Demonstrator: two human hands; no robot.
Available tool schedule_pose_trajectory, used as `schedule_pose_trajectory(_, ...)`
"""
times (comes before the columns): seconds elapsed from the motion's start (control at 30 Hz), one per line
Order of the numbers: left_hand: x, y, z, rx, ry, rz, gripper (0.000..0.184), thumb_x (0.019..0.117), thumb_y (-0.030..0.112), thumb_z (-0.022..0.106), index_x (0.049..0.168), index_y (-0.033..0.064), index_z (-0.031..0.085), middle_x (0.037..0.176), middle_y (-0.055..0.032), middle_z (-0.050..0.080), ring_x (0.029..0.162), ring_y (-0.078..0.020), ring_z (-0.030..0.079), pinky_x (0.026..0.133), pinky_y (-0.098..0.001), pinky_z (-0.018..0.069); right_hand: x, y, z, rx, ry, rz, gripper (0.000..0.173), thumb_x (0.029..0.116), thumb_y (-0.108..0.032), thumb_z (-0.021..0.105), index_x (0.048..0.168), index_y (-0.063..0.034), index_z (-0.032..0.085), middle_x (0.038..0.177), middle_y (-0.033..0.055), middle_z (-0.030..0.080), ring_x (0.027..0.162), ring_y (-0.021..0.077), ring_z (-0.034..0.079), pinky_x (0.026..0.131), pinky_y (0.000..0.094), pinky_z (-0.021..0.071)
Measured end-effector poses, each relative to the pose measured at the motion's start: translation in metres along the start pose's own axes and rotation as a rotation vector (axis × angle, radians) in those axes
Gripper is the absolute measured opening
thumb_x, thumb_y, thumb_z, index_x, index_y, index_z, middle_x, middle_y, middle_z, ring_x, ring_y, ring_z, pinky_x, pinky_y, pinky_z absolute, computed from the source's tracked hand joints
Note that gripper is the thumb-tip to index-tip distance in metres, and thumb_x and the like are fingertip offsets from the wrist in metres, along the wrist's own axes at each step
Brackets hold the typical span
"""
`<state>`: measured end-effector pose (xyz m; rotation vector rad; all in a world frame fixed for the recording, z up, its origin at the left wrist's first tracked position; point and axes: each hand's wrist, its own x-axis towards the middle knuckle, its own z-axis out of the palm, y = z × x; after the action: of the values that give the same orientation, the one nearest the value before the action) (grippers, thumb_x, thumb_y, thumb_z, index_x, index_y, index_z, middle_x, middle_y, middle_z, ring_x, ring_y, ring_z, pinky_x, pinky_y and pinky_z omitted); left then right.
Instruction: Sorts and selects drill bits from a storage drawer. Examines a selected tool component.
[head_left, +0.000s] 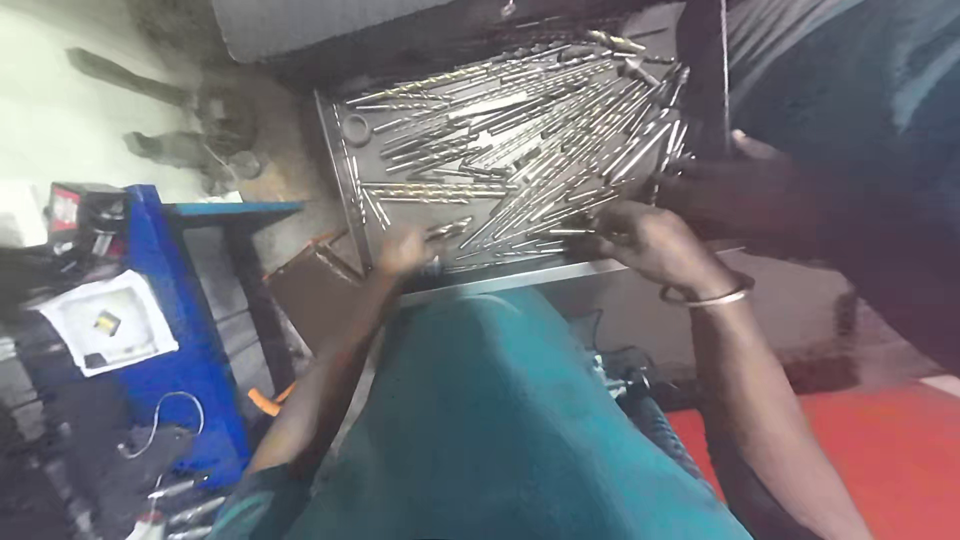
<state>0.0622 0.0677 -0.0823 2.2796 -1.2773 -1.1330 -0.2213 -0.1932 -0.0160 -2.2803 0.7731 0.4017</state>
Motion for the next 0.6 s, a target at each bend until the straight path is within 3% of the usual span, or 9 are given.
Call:
schedule_pose_trajectory(0.03,-0.003,0.000,-0.004,-0.112,0.007,-0.023,0.030,0.0901,0.029,0.078,0.114,0.0113,0.074,0.103,-0.0106,0.074,0.090,-0.0273,0.071,0.081,-0.0554,0.0578,0.000,0.004,0.002,0.011,0.019,-0.018,0.027,0.0871,-0.009,0.079,0.111,-0.0009,0.071,0.106,0.0198,0.071,0.096,0.0370,0.071,0.087,0.0614,0.0556)
schedule_pose_trajectory(0.1,-0.009,0.003,-0.015,-0.397,-0.004,-0.101,0.028,0.0897,0.029,0.079,0.112,0.0129,0.074,0.090,-0.0060,0.073,0.070,-0.0176,0.067,0.065,-0.0416,0.0578,0.002,0.013,0.003,0.020,0.035,-0.032,0.027,0.0870,-0.010,0.080,0.111,-0.0024,0.070,0.108,0.0185,0.071,0.096,0.0359,0.070,0.087,0.0606,0.0562)
schedule_pose_trajectory(0.13,-0.013,0.009,-0.022,-0.534,-0.009,-0.128,0.024,0.0905,0.026,0.079,0.109,0.0121,0.073,0.085,-0.0041,0.072,0.062,-0.0133,0.062,0.057,-0.0343,0.0537,0.002,0.017,0.004,0.028,0.044,-0.041,0.028,0.0863,-0.010,0.080,0.112,-0.0026,0.070,0.108,0.0184,0.070,0.095,0.0358,0.070,0.087,0.0608,0.0561)
schedule_pose_trajectory(0.17,-0.016,0.014,-0.027,-0.663,0.017,-0.143,0.017,0.0912,0.023,0.078,0.103,0.0116,0.071,0.076,-0.0020,0.068,0.051,-0.0082,0.052,0.045,-0.0260,0.0432,0.002,0.017,0.002,0.047,0.050,-0.037,0.030,0.0853,-0.008,0.081,0.113,-0.0018,0.070,0.108,0.0189,0.070,0.097,0.0360,0.070,0.088,0.0608,0.0558)
schedule_pose_trajectory(0.2,-0.020,0.020,-0.033,-0.790,0.034,-0.147,0.013,0.0933,0.019,0.075,0.101,0.0109,0.069,0.071,-0.0011,0.063,0.045,-0.0053,0.045,0.041,-0.0214,0.0371,0.002,0.016,0.000,0.080,0.057,-0.031,0.032,0.0840,-0.005,0.081,0.114,-0.0001,0.070,0.109,0.0202,0.070,0.098,0.0365,0.070,0.090,0.0609,0.0549)
schedule_pose_trajectory(0.33,-0.042,0.043,-0.049,-1.126,0.076,-0.089,0.013,0.0974,0.016,0.067,0.110,0.0134,0.068,0.069,0.0009,0.061,0.045,-0.0013,0.042,0.041,-0.0156,0.0369,0.004,0.017,0.000,0.125,0.093,-0.076,0.031,0.0830,-0.005,0.080,0.111,0.0007,0.068,0.104,0.0198,0.070,0.094,0.0349,0.069,0.086,0.0592,0.0554)
schedule_pose_trajectory(0.43,-0.045,0.056,-0.052,-1.311,0.094,0.021,0.017,0.0991,0.023,0.066,0.112,0.0128,0.068,0.081,-0.0020,0.066,0.045,0.0000,0.040,0.039,-0.0138,0.0332,0.004,0.016,-0.001,0.143,0.105,-0.073,0.030,0.0823,-0.005,0.079,0.110,0.0005,0.069,0.104,0.0198,0.069,0.094,0.0352,0.069,0.086,0.0598,0.0552)
schedule_pose_trajectory(0.53,-0.043,0.072,-0.054,-1.448,0.135,0.038,0.010,0.1006,0.023,0.063,0.106,0.0146,0.063,0.075,-0.0013,0.064,0.042,0.0002,0.041,0.037,-0.0140,0.0342,0.004,0.023,0.000,0.166,0.106,-0.094,0.030,0.0837,-0.010,0.078,0.110,-0.0001,0.068,0.103,0.0181,0.069,0.092,0.0323,0.069,0.084,0.0568,0.0564)
schedule_pose_trajectory(0.6,-0.045,0.083,-0.056,-1.476,0.168,0.040,0.007,0.1022,0.023,0.061,0.105,0.0159,0.060,0.082,-0.0018,0.065,0.043,0.0004,0.040,0.037,-0.0135,0.0334,0.004,0.024,0.001,0.181,0.112,-0.114,0.029,0.0839,-0.010,0.077,0.109,-0.0001,0.067,0.101,0.0171,0.068,0.090,0.0306,0.069,0.082,0.0552,0.0571)
